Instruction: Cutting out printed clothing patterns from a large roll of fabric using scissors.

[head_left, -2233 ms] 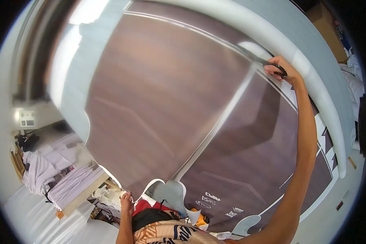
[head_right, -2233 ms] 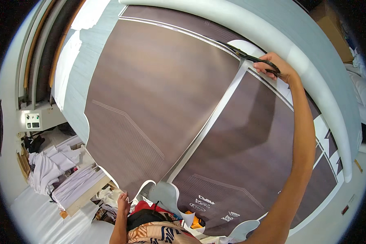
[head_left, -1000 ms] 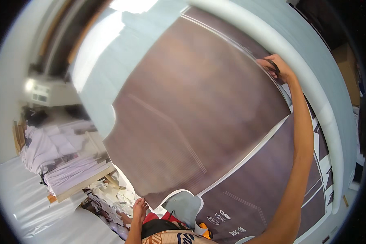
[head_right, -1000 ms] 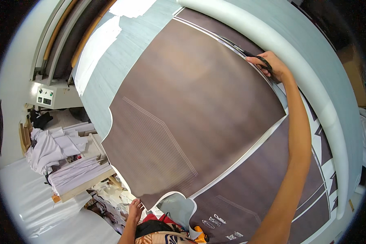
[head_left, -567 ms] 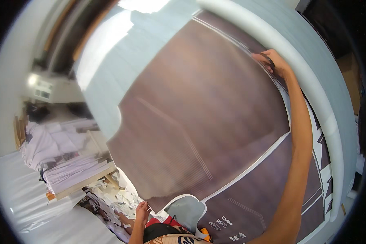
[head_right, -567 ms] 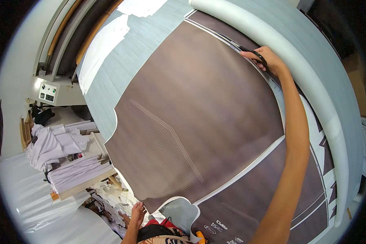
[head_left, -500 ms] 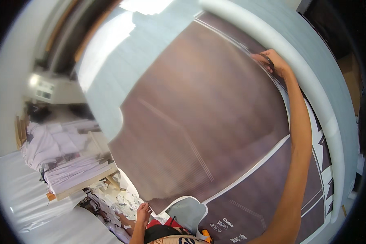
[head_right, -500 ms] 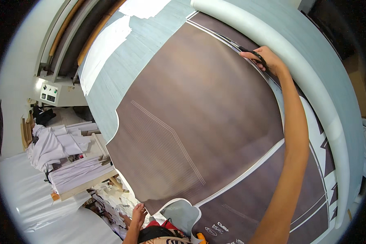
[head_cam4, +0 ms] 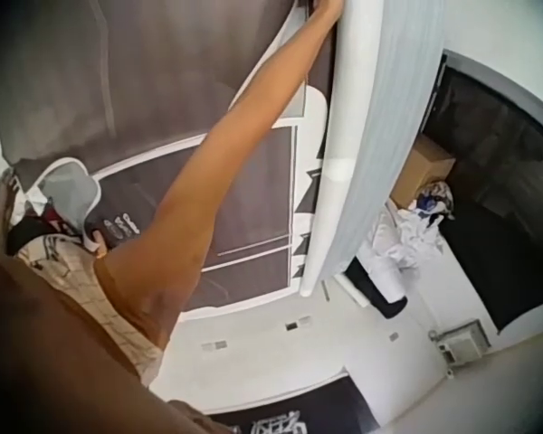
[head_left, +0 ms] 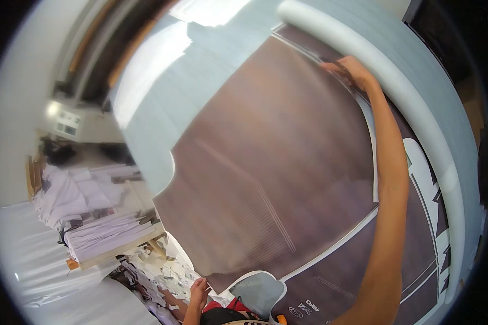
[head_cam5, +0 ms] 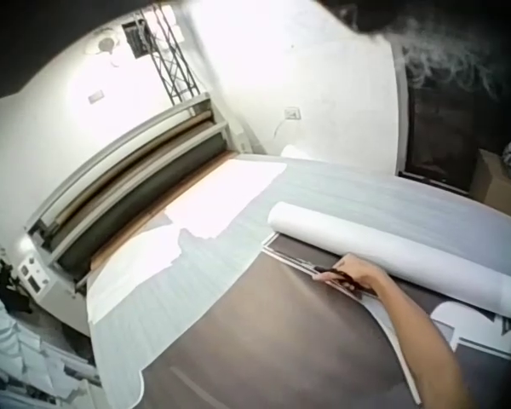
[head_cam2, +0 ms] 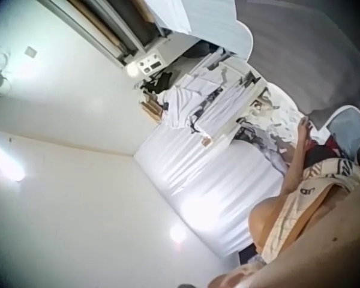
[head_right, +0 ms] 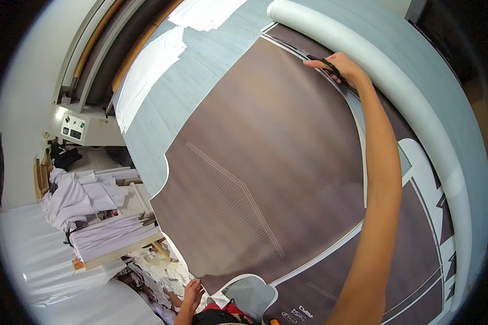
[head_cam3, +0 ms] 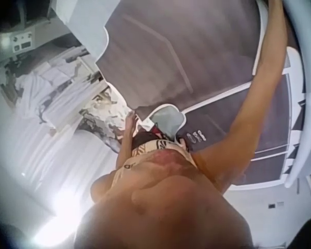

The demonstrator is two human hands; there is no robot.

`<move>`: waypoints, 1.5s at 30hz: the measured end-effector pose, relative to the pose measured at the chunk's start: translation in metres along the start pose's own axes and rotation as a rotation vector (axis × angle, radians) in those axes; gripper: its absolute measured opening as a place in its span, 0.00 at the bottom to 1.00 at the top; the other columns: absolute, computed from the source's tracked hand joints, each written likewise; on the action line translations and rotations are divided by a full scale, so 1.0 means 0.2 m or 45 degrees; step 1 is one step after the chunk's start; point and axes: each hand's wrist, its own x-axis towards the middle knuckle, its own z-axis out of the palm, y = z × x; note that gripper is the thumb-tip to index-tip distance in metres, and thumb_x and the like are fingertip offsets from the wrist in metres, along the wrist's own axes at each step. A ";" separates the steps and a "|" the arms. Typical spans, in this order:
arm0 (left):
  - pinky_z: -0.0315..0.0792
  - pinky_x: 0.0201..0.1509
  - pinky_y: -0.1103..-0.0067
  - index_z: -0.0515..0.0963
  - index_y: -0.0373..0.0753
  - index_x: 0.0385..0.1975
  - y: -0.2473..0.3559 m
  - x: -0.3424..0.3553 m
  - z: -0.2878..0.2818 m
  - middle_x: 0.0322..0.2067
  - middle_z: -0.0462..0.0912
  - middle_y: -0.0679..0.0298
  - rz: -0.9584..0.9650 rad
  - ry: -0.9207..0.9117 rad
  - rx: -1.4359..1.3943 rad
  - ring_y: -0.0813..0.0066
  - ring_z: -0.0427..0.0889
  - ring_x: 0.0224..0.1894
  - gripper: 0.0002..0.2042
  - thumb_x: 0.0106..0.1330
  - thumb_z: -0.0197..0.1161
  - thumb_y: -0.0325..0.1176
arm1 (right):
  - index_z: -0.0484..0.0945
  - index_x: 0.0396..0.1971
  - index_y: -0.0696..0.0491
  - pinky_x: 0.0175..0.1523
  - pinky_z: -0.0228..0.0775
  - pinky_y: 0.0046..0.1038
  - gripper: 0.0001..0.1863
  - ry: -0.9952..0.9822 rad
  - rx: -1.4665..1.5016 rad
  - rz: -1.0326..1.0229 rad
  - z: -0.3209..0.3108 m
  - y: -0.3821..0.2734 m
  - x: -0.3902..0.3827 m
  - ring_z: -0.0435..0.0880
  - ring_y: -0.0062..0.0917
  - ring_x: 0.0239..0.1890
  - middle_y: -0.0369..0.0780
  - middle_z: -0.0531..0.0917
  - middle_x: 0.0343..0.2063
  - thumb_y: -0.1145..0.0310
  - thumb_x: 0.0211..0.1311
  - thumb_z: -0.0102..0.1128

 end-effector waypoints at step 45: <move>0.79 0.47 0.69 0.70 0.37 0.56 0.33 0.36 -0.38 0.50 0.78 0.53 0.157 -0.508 0.541 0.62 0.82 0.47 0.21 0.72 0.58 0.46 | 0.77 0.19 0.56 0.18 0.52 0.22 0.20 1.364 0.694 0.679 1.71 0.27 -4.40 0.65 0.12 0.12 0.29 0.71 0.11 0.58 0.56 0.76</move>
